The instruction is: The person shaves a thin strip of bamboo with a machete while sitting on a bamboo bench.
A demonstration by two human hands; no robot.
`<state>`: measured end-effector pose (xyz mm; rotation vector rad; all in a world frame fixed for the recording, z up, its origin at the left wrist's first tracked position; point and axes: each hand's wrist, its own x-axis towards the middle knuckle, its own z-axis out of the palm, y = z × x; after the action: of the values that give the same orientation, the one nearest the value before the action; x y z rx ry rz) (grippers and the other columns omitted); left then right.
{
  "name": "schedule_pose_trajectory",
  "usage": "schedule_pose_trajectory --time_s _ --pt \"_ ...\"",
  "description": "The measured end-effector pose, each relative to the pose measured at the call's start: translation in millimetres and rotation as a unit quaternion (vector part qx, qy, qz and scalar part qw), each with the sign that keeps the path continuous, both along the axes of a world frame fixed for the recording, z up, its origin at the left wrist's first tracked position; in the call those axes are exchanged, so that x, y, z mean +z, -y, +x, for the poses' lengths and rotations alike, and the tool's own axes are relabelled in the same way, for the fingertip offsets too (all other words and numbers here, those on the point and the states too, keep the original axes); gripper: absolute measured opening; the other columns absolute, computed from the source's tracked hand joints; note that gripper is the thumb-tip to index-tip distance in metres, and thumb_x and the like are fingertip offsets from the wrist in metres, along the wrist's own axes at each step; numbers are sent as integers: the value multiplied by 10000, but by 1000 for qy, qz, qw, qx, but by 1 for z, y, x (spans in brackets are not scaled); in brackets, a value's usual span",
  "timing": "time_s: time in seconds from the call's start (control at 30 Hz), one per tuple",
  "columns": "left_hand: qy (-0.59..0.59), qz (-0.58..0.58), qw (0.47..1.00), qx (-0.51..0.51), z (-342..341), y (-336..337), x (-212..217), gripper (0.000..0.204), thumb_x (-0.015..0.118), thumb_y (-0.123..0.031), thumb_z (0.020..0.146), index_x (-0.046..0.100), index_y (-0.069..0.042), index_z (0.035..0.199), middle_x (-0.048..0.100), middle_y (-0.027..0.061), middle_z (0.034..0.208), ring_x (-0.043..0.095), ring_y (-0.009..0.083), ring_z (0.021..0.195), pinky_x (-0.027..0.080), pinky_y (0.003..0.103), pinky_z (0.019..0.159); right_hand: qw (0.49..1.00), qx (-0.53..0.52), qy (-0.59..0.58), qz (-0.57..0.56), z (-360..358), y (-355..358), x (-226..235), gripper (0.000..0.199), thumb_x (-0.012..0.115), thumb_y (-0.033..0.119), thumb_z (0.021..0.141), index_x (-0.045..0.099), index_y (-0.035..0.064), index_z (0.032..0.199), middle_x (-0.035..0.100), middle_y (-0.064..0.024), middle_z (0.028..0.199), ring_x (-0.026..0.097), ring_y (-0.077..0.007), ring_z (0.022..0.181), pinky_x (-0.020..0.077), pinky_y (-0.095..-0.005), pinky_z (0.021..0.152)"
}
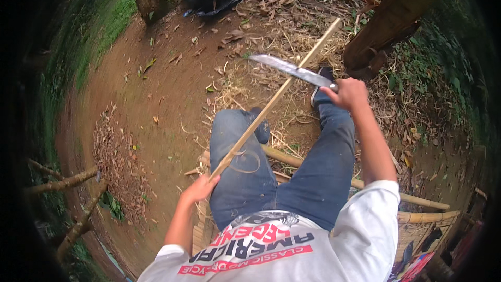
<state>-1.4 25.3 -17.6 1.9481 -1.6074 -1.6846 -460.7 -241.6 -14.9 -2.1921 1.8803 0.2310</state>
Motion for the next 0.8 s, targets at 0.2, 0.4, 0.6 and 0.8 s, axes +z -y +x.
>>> schedule_pose_trajectory --time_s 0.2,0.4,0.6,0.8 --pt "15 105 994 -2 7 0 -23 509 488 -454 1006 511 -45 703 454 -18 595 427 121 567 391 318 532 987 84 134 -3 94 -48 10 714 465 748 839 746 93 887 706 -134 750 704 -314 756 558 -422 711" --pt "43 96 994 12 -1 9 4 555 507 -484 985 581 30 789 525 46 641 476 157 636 440 355 617 995 -25 -2 -99 -31 14 18 689 541 692 828 719 30 760 658 -186 632 672 -341 598 544 -446 601" --pt "50 109 993 7 -2 17 4 535 500 -492 985 564 -9 763 527 27 643 468 153 619 421 346 600 989 52 130 -36 41 -38 10 649 517 681 849 727 68 810 684 -166 697 688 -354 677 547 -462 638" --pt "60 165 985 2 23 -1 -6 564 504 -516 974 581 4 771 536 40 651 483 169 630 430 352 605 991 -81 27 -105 -77 11 28 661 548 682 845 710 48 758 679 -165 701 688 -316 665 545 -430 627"
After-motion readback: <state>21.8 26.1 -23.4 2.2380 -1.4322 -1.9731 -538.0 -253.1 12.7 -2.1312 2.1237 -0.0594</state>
